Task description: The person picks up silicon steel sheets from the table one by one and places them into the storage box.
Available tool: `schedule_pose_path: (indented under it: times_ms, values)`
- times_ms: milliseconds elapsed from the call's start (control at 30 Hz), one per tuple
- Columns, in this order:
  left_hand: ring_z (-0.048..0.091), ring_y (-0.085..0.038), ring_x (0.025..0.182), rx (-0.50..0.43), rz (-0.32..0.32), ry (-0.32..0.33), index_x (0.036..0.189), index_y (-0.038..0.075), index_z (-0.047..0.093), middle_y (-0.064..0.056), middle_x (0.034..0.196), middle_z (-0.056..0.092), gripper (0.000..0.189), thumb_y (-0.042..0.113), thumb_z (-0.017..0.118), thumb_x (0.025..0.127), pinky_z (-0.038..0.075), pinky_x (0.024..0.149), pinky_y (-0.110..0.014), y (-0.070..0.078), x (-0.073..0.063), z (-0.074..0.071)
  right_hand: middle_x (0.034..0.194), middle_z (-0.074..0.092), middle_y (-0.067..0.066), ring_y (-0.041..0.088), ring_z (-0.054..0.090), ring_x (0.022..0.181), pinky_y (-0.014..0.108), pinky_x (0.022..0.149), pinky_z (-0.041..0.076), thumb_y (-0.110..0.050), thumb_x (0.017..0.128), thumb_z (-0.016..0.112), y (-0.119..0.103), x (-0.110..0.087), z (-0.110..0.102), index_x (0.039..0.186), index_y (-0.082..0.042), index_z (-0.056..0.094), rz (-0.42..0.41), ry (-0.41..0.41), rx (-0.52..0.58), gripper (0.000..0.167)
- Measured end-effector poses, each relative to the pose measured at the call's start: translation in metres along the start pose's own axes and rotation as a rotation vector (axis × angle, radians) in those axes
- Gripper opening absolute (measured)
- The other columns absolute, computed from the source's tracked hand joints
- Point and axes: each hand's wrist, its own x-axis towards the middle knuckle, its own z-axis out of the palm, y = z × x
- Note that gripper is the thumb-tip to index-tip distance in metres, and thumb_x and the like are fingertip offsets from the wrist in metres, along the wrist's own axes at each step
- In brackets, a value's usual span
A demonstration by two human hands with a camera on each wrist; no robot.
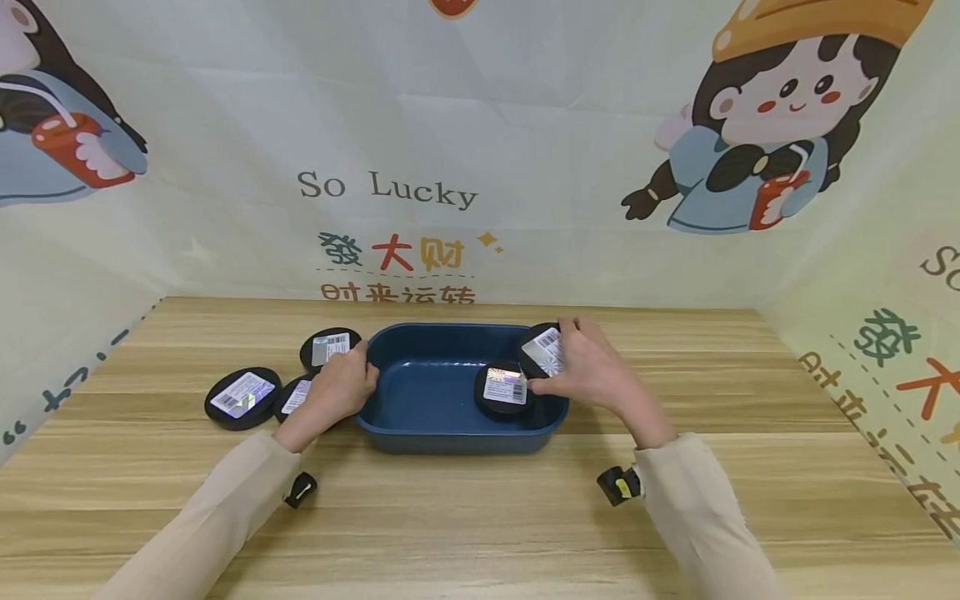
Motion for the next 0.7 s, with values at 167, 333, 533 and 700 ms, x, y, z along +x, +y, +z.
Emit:
schedule_pose_path:
  times_ms: [167, 333, 533, 700]
  values:
    - [0.057, -0.031, 0.071, -0.004, -0.007, -0.002, 0.113, -0.007, 0.049, -0.026, 0.087, 0.059, 0.034, 0.011, 0.044, 0.085, 0.046, 0.06, -0.047, 0.0, 0.0, 0.0, 0.114, 0.044, 0.029, 0.033, 0.046, 0.092, 0.042, 0.075, 0.044, -0.032, 0.066, 0.074, -0.004, 0.004, 0.006, 0.126, 0.014, 0.034, -0.021, 0.013, -0.004, 0.085]
    - [0.056, -0.03, 0.07, -0.004, -0.013, -0.007, 0.113, -0.006, 0.048, -0.025, 0.087, 0.059, 0.033, 0.011, 0.044, 0.085, 0.046, 0.061, -0.046, 0.001, 0.0, -0.001, 0.115, 0.044, 0.027, 0.031, 0.047, 0.09, 0.04, 0.073, 0.045, -0.032, 0.065, 0.075, -0.009, 0.007, 0.01, 0.125, 0.012, 0.036, -0.044, 0.018, 0.002, 0.085]
    - [0.056, -0.029, 0.069, 0.0, -0.013, -0.01, 0.111, -0.006, 0.049, -0.025, 0.086, 0.059, 0.032, 0.011, 0.043, 0.085, 0.046, 0.06, -0.045, 0.001, 0.001, -0.001, 0.114, 0.045, 0.026, 0.029, 0.046, 0.088, 0.037, 0.07, 0.044, -0.033, 0.064, 0.076, -0.013, 0.009, 0.017, 0.125, 0.012, 0.037, -0.079, 0.014, 0.009, 0.085]
    - [0.056, -0.029, 0.068, 0.002, -0.01, -0.004, 0.111, -0.006, 0.049, -0.025, 0.086, 0.059, 0.032, 0.011, 0.044, 0.085, 0.046, 0.059, -0.045, 0.001, 0.0, 0.0, 0.111, 0.044, 0.025, 0.026, 0.046, 0.084, 0.035, 0.066, 0.044, -0.033, 0.064, 0.075, -0.016, 0.011, 0.024, 0.126, 0.011, 0.036, -0.093, 0.013, 0.02, 0.085]
